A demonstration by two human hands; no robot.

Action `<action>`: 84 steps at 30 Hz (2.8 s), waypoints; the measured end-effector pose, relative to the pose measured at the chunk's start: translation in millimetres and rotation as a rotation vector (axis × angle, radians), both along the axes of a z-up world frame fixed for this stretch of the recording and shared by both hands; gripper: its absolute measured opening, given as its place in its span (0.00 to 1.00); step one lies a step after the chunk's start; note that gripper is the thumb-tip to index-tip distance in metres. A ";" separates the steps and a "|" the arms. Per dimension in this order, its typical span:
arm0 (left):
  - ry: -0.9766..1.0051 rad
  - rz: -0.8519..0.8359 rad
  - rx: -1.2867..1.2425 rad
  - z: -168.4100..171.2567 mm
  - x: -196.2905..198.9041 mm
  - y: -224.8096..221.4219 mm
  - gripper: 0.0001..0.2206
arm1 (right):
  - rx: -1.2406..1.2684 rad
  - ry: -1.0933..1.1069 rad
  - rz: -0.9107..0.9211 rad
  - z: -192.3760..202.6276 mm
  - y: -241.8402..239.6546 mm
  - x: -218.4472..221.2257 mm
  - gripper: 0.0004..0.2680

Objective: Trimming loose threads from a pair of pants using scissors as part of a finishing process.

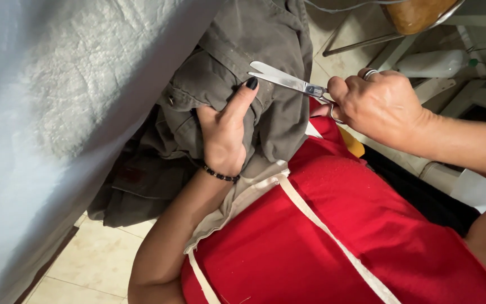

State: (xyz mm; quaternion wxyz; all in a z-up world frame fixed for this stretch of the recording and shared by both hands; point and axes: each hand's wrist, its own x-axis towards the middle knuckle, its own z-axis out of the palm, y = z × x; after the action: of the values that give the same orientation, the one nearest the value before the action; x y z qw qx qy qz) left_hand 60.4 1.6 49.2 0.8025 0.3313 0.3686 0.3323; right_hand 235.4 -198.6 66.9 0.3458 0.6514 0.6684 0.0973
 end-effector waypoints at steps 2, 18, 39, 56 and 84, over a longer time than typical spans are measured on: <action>-0.007 -0.002 -0.009 -0.5 -0.3 -0.2 0.16 | 0.009 0.013 0.003 -2.3 -0.8 1.8 0.24; 0.066 -0.199 0.062 -13.4 0.9 -0.8 0.16 | 0.490 1.619 -0.680 -22.5 73.1 -5.6 0.10; 0.086 -0.027 0.173 21.2 -12.6 -22.1 0.20 | 0.229 2.274 -0.751 -68.2 122.1 -24.1 0.14; 0.142 -0.076 0.120 -54.5 -23.4 -40.7 0.30 | 0.280 1.547 -0.720 -4.4 -4.4 7.1 0.18; -0.001 -0.220 0.281 -14.6 -26.9 -0.2 0.15 | 0.249 1.671 -0.782 0.4 25.7 -0.3 0.10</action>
State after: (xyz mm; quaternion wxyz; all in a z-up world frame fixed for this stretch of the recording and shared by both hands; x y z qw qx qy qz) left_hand 33.5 1.4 34.6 0.7800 0.4783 0.2795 0.2911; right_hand 235.1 -172.9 67.3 -0.3117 0.7213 0.4184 -0.4555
